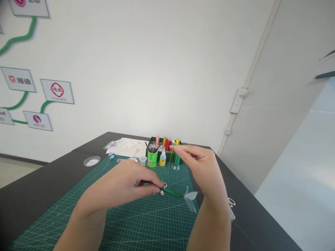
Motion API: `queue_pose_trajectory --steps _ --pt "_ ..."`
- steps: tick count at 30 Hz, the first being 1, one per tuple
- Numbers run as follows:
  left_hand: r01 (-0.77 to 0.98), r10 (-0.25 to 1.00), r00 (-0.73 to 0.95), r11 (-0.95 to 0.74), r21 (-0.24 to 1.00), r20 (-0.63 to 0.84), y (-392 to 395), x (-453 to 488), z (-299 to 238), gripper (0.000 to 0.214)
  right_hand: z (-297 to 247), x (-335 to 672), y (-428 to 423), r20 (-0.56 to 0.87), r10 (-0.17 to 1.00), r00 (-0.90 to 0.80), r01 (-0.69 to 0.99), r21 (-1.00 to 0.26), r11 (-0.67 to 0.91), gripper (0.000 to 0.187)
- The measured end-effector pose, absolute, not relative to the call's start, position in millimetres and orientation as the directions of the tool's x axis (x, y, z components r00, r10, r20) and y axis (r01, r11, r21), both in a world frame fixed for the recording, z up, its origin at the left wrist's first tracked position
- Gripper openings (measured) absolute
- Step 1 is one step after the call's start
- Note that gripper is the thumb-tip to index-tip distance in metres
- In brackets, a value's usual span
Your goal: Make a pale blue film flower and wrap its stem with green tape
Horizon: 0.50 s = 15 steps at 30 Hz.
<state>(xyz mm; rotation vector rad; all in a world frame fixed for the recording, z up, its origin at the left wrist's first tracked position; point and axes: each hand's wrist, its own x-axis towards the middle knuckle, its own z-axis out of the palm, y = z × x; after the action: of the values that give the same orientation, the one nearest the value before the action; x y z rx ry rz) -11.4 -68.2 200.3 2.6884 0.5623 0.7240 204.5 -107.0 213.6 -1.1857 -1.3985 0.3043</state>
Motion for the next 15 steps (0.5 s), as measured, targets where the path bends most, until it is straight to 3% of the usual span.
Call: queue_pose_trajectory --steps 6,11,13,15 --pt "0.246 0.454 0.677 -0.881 0.404 0.579 -76.7 -17.6 202.1 0.010 207.6 206.8 -91.5 0.515 0.847 0.132 0.457 -0.790 0.409 0.017" --pt "0.289 0.500 0.302 -0.859 0.421 0.812 -73.3 -20.1 204.1 0.012 198.5 206.4 -78.4 0.513 0.855 0.076 0.405 -0.799 0.444 0.020" --pt "0.332 0.517 0.132 -0.827 0.454 0.846 -66.3 -20.2 203.5 0.018 196.7 203.2 -77.4 0.499 0.864 0.063 0.419 -0.799 0.431 0.021" --pt "0.332 0.525 0.080 -0.816 0.474 0.847 -58.7 -19.9 202.2 0.019 196.0 199.1 -78.2 0.472 0.881 0.040 0.434 -0.802 0.410 0.023"
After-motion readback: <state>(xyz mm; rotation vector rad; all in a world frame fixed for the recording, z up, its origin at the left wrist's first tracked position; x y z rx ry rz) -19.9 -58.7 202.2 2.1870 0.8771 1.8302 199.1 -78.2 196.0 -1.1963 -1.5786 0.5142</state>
